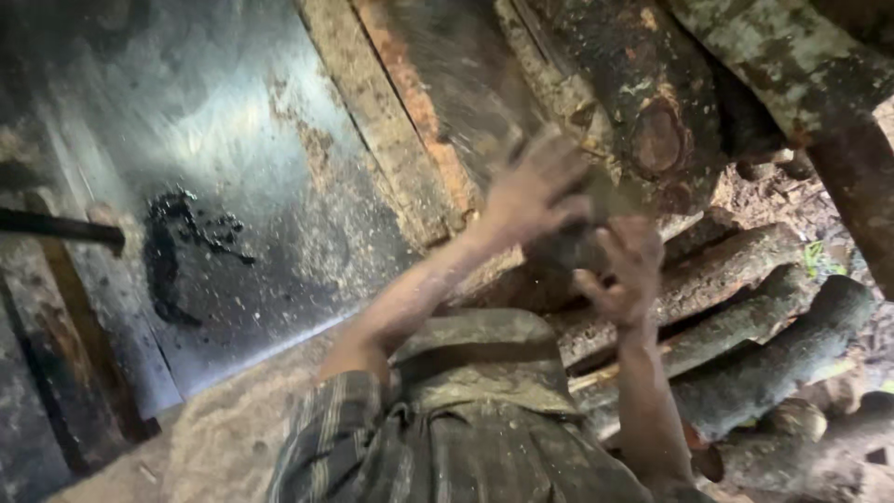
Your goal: The person mills a log into a board using a table saw.
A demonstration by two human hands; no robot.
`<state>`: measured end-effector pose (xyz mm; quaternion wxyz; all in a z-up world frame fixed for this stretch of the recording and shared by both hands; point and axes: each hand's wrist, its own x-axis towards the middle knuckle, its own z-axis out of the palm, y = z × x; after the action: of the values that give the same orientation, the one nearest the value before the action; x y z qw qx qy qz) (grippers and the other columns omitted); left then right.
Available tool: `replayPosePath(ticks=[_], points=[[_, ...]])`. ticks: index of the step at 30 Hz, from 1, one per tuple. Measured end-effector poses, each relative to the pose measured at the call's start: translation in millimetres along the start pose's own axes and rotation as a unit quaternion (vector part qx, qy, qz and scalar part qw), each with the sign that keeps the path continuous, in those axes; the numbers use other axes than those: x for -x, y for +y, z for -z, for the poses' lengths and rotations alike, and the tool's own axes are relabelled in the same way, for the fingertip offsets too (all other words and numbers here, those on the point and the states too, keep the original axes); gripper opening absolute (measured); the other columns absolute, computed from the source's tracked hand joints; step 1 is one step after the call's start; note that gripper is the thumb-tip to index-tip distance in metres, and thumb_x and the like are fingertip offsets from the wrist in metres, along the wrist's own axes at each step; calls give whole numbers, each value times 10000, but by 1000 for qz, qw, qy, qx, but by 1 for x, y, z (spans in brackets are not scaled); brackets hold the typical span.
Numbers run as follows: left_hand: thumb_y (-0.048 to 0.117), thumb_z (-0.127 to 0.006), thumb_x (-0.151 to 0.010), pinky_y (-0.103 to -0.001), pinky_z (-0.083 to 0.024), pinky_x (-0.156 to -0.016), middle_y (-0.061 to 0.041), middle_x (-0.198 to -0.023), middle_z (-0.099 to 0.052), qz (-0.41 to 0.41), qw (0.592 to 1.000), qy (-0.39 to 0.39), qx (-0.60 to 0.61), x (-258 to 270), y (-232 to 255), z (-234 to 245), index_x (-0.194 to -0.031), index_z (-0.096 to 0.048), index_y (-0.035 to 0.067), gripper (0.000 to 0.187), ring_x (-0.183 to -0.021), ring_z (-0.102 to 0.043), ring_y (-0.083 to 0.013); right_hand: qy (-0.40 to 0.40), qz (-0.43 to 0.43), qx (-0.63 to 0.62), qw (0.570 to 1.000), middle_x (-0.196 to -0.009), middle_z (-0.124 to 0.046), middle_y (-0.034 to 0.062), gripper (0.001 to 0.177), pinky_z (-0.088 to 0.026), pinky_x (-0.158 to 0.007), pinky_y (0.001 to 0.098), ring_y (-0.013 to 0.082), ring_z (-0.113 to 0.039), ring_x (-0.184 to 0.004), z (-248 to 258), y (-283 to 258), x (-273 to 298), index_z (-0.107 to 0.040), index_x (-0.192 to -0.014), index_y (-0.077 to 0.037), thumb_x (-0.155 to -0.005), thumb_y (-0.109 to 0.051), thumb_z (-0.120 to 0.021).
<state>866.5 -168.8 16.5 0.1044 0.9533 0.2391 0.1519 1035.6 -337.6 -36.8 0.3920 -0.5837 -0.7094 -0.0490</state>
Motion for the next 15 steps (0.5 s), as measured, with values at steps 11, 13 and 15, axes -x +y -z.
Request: replayPosePath(ticks=[11, 13, 15], points=[[834, -415, -877, -680, -178, -1146, -171, -1561, -399, 84, 990, 109, -19, 31, -4, -16, -1548, -369, 149, 960, -1447, -321, -392, 221, -490, -408, 738, -1379, -521, 91, 659, -397, -997, 376, 221, -488, -1213, -79, 106, 89, -450, -1503, -34, -1096, -552, -426], [826, -442, -863, -664, -224, -1142, -155, -1561, -421, 123, 988, 94, -15, 40, -1, -20, -1542, -386, 154, 956, -1464, -342, -359, 170, -573, -405, 692, -1503, -516, 33, 705, -403, -1029, 324, 185, -506, -1337, -95, 115, 78, -442, -1534, -114, -1017, -587, -364], [817, -470, -850, -649, -269, -1139, -139, -1561, -443, 154, 985, 75, -8, 38, -4, -12, -1536, -403, 159, 953, -1481, -362, -326, 122, -399, -461, 783, -1555, -492, 75, 689, -435, -1138, 319, 208, -502, -1398, -106, 113, 65, -373, -1570, -62, -1103, -567, -408]])
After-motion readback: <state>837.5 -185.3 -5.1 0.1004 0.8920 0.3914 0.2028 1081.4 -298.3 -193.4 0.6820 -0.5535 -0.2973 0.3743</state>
